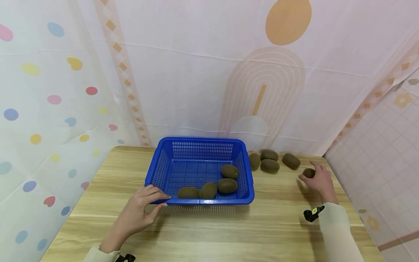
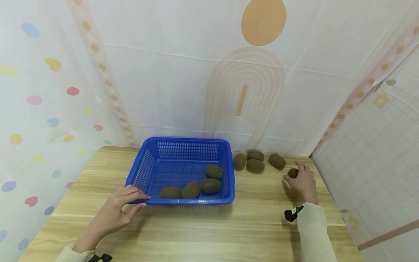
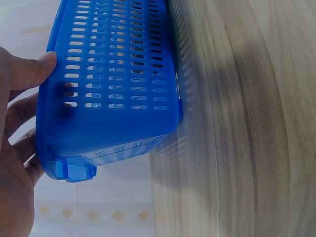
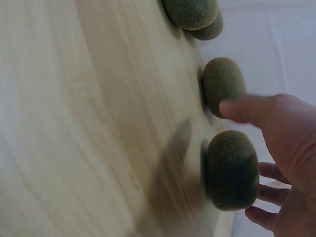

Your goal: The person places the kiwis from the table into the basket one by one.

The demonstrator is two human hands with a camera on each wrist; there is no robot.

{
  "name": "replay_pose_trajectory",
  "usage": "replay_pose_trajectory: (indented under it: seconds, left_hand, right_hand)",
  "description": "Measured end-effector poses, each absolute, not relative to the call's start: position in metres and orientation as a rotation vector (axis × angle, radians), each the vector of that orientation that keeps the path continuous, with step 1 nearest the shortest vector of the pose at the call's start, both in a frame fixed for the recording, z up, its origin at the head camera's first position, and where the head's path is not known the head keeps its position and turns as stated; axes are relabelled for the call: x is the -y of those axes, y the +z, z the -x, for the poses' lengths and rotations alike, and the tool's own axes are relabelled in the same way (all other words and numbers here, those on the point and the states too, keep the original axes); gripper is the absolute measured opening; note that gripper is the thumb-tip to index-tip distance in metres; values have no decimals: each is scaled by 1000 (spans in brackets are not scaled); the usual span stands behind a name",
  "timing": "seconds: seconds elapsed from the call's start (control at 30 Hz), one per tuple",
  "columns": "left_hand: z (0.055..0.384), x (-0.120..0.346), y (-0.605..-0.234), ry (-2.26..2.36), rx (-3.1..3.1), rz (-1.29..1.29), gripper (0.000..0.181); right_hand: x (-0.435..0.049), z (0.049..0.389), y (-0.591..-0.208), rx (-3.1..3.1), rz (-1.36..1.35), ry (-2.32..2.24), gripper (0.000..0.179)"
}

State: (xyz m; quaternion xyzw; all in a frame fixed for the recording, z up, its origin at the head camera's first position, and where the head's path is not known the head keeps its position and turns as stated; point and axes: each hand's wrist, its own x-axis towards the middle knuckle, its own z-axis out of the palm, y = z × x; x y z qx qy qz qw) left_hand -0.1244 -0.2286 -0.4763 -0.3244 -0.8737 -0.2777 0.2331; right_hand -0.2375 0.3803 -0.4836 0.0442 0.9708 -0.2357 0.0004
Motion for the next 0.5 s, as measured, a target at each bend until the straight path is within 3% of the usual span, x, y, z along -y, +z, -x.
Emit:
replay_pose_trajectory:
  seconds: [0.27,0.5]
  left_hand:
    - [124,229,-478,-770,2391,894,26]
    - [124,229,-477,-766,2398,890,25]
  right_hand:
    - [-382,231,-487,-3066,-180,-749,56]
    - [-383,229,-489,-3087,-211,-748,54]
